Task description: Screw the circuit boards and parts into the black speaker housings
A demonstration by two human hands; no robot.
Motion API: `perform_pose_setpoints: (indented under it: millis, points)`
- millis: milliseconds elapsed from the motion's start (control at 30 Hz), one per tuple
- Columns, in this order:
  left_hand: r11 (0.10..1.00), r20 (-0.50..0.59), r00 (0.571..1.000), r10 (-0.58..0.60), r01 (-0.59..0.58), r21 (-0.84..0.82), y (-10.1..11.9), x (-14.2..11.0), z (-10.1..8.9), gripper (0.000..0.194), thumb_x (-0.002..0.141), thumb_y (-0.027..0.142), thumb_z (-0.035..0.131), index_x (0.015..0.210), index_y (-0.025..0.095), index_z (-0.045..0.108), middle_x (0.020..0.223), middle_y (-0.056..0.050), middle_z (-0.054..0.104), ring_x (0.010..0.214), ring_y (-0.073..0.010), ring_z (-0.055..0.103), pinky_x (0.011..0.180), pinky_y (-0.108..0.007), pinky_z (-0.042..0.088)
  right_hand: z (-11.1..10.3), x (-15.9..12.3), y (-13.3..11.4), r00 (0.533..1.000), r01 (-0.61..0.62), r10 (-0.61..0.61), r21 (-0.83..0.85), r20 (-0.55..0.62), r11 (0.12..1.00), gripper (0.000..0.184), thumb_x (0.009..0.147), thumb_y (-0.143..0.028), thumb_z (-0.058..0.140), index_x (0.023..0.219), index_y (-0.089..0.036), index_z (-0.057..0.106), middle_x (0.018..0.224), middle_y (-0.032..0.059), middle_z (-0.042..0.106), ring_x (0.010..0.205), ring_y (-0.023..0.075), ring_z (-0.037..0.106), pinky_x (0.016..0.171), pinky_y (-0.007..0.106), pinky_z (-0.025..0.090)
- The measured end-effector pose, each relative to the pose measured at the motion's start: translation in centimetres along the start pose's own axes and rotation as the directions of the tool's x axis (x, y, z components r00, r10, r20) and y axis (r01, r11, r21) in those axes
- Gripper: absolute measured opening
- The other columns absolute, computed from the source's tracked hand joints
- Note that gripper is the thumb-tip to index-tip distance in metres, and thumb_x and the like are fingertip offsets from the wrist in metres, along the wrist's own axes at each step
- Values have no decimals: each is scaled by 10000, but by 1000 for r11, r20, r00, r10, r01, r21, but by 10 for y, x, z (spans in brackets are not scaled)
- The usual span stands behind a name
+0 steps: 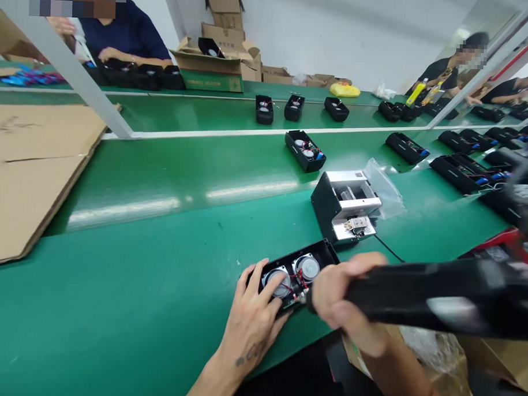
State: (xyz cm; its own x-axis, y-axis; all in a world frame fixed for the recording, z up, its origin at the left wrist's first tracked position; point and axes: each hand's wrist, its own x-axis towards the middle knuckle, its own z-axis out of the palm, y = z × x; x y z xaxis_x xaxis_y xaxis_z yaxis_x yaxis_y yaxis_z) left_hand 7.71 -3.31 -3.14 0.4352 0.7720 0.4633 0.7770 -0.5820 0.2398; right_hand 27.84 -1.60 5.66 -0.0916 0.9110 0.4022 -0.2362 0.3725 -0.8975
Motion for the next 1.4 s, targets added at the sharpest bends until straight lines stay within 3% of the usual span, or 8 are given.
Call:
perform_pose_setpoints:
  millis: [133, 333, 433, 533, 667, 833, 1067, 1400]
  points:
    - [1000, 9, 1000, 6, -6, 10, 7, -3, -1, 233, 739, 248, 934, 909, 195, 784, 1370, -69, 762, 1464, -484, 539, 1206, -653, 442, -41, 19, -16, 916, 212, -195, 11, -351, 977, 330, 986, -163, 706, 1248, -301, 562, 633, -131, 523, 409, 90, 394, 463, 232, 424]
    - [1000, -20, 1000, 2, -2, 15, 10, -4, 0, 321, 667, 262, 1000, 876, 207, 763, 1334, -48, 785, 1441, -500, 574, 1188, -659, 461, -120, 16, 29, 809, -30, -217, -406, -546, 913, 457, 884, -242, 849, 1276, -243, 616, 681, -90, 631, 511, 139, 554, 598, 314, 527]
    - [1000, -22, 1000, -1, 2, 11, 9, -3, 0, 336, 665, 269, 1010, 869, 203, 751, 1334, -41, 787, 1440, -497, 574, 1193, -657, 455, -140, 5, 55, 803, -125, -262, -580, -536, 805, 651, 857, -344, 889, 1421, -224, 585, 1039, 43, 737, 882, 234, 738, 881, 450, 622]
    - [1000, -27, 1000, -14, 14, -7, 8, -4, 1, 283, 729, 279, 982, 843, 199, 736, 1335, -33, 787, 1470, -489, 548, 1211, -658, 438, -137, -12, 73, 769, -35, -477, -773, -426, 633, 780, 843, -339, 886, 1520, -210, 522, 1384, 161, 629, 1297, 358, 664, 1116, 624, 550]
    - [999, -20, 999, -29, 28, -33, 4, -2, 4, 232, 834, 337, 919, 808, 208, 728, 1317, -16, 791, 1498, -467, 529, 1222, -648, 445, -109, -40, 90, 814, 65, -530, -868, -239, 492, 519, 888, -249, 832, 1375, -211, 656, 1355, 171, 608, 1318, 390, 641, 1111, 668, 558]
    - [997, -2, 1000, -26, 26, -68, -6, 5, -2, 238, 916, 399, 843, 795, 215, 750, 1326, -38, 786, 1524, -469, 514, 1248, -704, 437, -87, -59, 106, 983, 37, -164, -787, -82, 616, 435, 1016, -276, 686, 1448, -261, 642, 1503, 168, 629, 1415, 376, 629, 1147, 625, 572]
    - [931, 283, 959, -19, 120, -344, -60, 32, -32, 246, 1022, 368, 612, 909, 219, 770, 1608, -115, 612, 1652, -433, 348, 1291, -752, 359, -87, -48, 124, 918, -341, 171, -493, -357, 800, 589, 1055, -459, 656, 1584, -235, 526, 1530, 182, 675, 1369, 323, 707, 1107, 504, 636]
    - [707, 499, 851, -162, 453, -543, -104, 73, -39, 363, 913, 586, 703, 909, 257, 855, 1519, -83, 696, 1465, -371, 592, 1272, -525, 430, -82, -39, 128, 950, -284, 155, -537, -273, 795, 528, 1007, -358, 638, 1505, -185, 611, 1293, 154, 802, 1084, 278, 809, 1014, 477, 674]
